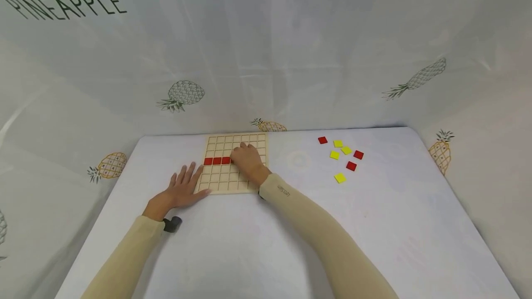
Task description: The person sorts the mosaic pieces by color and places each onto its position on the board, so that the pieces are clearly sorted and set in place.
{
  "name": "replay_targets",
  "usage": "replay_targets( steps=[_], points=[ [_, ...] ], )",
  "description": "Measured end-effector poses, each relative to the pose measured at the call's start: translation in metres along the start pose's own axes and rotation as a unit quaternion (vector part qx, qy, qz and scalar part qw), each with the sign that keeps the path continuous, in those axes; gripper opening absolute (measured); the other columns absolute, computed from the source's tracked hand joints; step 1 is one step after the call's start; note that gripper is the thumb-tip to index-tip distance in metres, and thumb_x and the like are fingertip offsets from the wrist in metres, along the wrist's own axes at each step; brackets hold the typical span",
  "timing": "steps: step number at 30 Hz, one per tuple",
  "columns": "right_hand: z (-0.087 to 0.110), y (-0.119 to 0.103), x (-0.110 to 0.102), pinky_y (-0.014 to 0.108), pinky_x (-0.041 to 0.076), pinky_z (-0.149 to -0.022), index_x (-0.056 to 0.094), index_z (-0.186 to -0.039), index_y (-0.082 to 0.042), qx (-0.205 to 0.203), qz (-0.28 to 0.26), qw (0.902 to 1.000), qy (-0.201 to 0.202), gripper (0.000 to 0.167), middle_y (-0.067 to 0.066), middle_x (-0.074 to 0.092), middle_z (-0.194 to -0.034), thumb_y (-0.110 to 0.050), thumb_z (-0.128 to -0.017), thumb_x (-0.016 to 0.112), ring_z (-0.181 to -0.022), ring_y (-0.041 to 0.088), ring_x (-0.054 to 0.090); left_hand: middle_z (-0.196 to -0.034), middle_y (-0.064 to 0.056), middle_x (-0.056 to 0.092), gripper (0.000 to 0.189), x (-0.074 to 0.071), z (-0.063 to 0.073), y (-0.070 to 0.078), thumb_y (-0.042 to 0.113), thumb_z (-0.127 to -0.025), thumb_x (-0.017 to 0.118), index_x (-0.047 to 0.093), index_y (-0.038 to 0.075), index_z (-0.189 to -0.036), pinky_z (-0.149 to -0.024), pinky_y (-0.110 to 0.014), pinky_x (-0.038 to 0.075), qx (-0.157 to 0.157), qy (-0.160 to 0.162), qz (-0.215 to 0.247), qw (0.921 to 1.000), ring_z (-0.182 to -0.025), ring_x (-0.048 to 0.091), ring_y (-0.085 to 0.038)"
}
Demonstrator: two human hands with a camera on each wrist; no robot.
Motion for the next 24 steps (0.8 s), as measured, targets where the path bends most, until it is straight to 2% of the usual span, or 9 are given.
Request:
replay_targets(
  steps=[3,8,16,24],
  points=[
    [0.005,-0.002,0.002,0.033,0.056,-0.089,0.082,-0.113,-0.022,-0.005,0.018,0.9998,-0.007,0.021,-0.003,0.077,-0.114,-0.008,-0.1,0.075,-0.105,0.021,0.066,-0.175,-0.027,-0.01,0.099,0.001,0.0,-0.001,0.064,-0.105,0.046,0.004,0.003,-0.17,-0.125,-0.069,-0.006,0.001,0.001,0.004,1.0,-0.16,-0.013,-0.05],
    [0.014,-0.001,0.002,0.035,0.056,-0.094,0.08,-0.121,-0.023,0.003,0.016,0.9998,-0.009,0.027,-0.005,0.076,-0.123,-0.007,-0.1,0.073,-0.109,0.021,0.066,-0.175,-0.027,-0.009,0.101,0.004,-0.002,-0.004,0.067,-0.103,0.047,0.005,0.004,-0.17,-0.125,-0.07,-0.007,0.005,0.009,0.007,0.9999,-0.16,-0.012,-0.051],
    [0.044,0.019,-0.018,0.037,0.055,-0.096,0.078,-0.125,-0.02,0.017,-0.033,0.9982,0.048,0.026,-0.002,0.074,-0.131,-0.018,-0.099,0.078,-0.114,0.023,0.067,-0.175,-0.027,-0.01,0.098,0.007,-0.006,-0.005,0.061,-0.104,0.049,0.004,0.003,-0.17,-0.124,-0.071,-0.006,0.013,0.021,0.01,0.9996,-0.16,-0.012,-0.051],
    [0.085,0.055,-0.028,0.041,0.054,-0.102,0.076,-0.129,-0.016,0.035,-0.041,0.9943,0.092,0.033,0.004,0.073,-0.135,-0.016,-0.096,0.081,-0.12,0.025,0.067,-0.175,-0.027,-0.009,0.1,0.004,0.0,-0.002,0.064,-0.103,0.051,0.007,0.003,-0.169,-0.124,-0.07,-0.009,0.014,0.023,0.026,0.9993,-0.16,-0.012,-0.051]
  ],
)
Point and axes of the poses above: each hand's wrist, its own z-axis away from the middle knuckle, its own x-axis out of the palm, y = z × x, the point moved 9 cm from there along -z, towards the middle knuckle
